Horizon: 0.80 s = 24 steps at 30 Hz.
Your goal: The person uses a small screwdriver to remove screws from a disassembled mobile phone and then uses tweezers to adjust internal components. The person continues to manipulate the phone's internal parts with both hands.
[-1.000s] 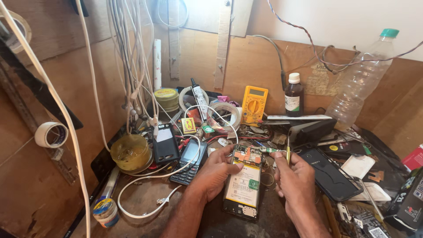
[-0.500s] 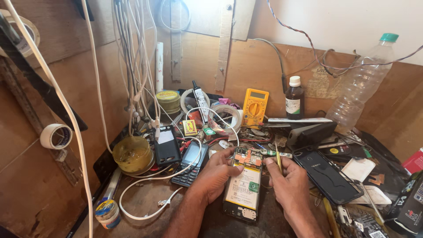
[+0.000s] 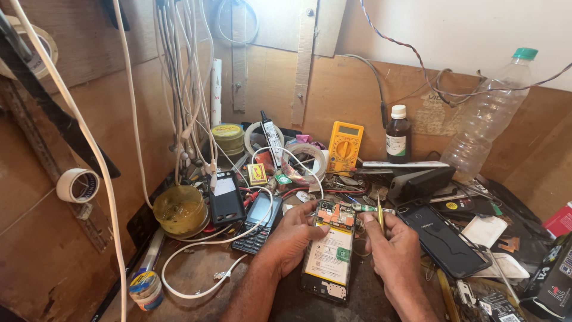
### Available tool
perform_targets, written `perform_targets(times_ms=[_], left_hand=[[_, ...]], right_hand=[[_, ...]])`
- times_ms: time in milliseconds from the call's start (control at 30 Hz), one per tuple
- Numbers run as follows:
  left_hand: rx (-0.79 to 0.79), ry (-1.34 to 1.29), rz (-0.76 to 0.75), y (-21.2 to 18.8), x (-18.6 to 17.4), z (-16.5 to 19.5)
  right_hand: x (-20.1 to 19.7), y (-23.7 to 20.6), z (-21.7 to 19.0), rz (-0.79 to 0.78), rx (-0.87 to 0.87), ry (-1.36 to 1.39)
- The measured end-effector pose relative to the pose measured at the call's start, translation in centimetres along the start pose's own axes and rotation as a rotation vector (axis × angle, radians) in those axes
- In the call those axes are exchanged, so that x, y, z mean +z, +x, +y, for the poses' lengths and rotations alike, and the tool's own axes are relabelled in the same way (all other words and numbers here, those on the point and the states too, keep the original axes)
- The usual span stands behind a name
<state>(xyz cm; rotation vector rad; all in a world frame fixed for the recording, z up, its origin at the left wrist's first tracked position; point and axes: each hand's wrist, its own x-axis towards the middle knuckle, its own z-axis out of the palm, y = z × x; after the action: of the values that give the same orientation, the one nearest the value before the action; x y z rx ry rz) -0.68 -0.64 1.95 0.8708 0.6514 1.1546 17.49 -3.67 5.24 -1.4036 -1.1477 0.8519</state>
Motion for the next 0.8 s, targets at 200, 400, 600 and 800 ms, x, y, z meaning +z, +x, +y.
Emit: perform_targets(times_ms=[200, 400, 600, 800], left_hand=[[0.061, -0.022, -0.091, 0.1, -0.2, -0.1], [0.102, 0.007, -0.08, -0.9, 0.1, 0.3], [0.103, 0.079, -0.037, -1.4, 0.7, 1.0], [0.063, 0.11, -0.005, -1.7, 0.9, 1.3]], right_hand=[[0.0, 0.2, 0.3, 0.049, -0.071, -0.001], [-0.3, 0.9, 1.4, 0.134, -0.288, -0.12], [0.3, 0.4, 1.7, 0.218, -0.474, -0.273], [-0.5, -2.3, 0.3, 0.329, -0.665, -0.428]])
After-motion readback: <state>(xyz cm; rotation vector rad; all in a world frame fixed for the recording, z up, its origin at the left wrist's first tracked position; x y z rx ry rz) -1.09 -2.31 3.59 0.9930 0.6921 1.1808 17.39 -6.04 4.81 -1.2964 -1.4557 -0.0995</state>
